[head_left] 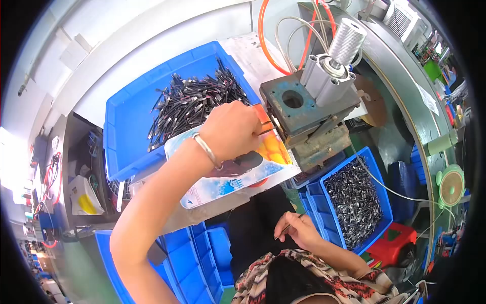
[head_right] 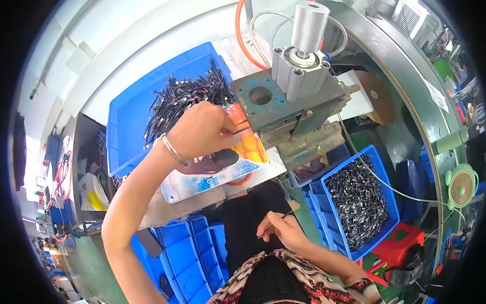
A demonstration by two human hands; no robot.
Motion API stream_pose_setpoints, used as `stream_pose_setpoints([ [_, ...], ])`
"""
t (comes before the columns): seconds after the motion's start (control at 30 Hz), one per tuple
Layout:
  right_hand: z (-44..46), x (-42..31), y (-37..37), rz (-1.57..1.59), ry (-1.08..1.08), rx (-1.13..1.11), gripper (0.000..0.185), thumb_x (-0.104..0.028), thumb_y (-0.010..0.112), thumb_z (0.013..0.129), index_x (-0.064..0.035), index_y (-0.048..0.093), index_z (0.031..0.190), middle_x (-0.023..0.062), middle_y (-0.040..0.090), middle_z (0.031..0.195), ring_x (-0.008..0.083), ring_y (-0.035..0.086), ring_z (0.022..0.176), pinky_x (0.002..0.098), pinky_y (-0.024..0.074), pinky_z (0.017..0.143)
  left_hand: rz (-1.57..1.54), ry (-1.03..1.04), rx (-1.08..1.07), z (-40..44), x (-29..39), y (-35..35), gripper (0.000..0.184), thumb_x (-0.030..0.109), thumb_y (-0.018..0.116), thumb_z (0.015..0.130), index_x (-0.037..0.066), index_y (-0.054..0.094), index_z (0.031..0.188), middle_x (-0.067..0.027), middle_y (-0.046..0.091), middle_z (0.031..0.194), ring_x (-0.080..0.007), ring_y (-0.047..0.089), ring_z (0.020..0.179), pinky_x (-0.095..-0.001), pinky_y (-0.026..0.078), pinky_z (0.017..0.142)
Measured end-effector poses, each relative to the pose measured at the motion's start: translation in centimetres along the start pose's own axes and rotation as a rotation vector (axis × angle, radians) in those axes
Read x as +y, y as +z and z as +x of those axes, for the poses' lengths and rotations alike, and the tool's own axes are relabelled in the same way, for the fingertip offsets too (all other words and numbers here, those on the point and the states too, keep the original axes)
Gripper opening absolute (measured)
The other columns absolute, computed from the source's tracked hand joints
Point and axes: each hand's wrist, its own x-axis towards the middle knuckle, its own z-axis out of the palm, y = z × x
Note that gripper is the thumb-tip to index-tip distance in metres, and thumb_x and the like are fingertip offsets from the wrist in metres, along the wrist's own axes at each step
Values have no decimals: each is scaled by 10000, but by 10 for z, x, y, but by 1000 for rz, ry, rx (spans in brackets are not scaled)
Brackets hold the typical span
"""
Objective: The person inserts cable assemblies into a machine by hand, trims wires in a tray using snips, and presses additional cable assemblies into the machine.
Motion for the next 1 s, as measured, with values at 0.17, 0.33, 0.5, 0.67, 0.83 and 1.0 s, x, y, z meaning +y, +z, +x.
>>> stream_pose_setpoints([
  [0.17, -2, 2, 2, -6, -4, 9, 406, -313, 375, 916, 22, 531, 746, 154, 576, 740, 196, 550, 642, 286, 445, 566, -173, 28, -42, 15, -3, 5, 76, 71, 558, 577, 10, 598, 595, -91, 532, 493, -224, 512, 436, -284, 430, 464],
  [0.33, 1, 0, 3, 13, -25, -29, 415, -306, 369, 924, 23, 567, 766, 135, 589, 760, 172, 552, 645, 268, 452, 563, -337, -35, -160, 18, -2, -2, 76, 53, 563, 585, -5, 600, 617, -61, 538, 487, -131, 507, 421, -248, 421, 451],
  [0.5, 1, 1, 1, -22, -24, 3, 403, -308, 382, 914, 16, 535, 730, 152, 576, 729, 190, 542, 623, 281, 445, 557, -408, -30, -143, 10, -1, -5, 119, 73, 577, 604, 9, 631, 689, -67, 543, 501, -146, 502, 420, -250, 425, 461],
  [0.67, -1, 4, -3, -12, -4, 15, 407, -311, 372, 917, 20, 538, 746, 150, 576, 743, 192, 545, 649, 281, 444, 567, -328, 69, -77, 11, -10, 4, 237, 92, 583, 602, 43, 661, 821, -112, 570, 556, -191, 541, 456, -261, 443, 488],
  [0.83, -1, 4, -3, -31, 5, -4, 408, -305, 364, 921, 29, 535, 760, 144, 559, 749, 197, 547, 678, 286, 448, 575, -315, 79, -86, 12, -11, 8, 297, 98, 579, 596, 77, 663, 880, -160, 564, 597, -212, 555, 477, -284, 450, 505],
  [1.0, 3, 5, -2, -27, 12, -16, 411, -304, 364, 922, 34, 532, 759, 147, 559, 748, 198, 547, 670, 286, 449, 577, -246, 121, -94, 11, -8, 5, 280, 98, 562, 599, 85, 667, 858, -158, 511, 540, -250, 495, 447, -311, 414, 472],
])
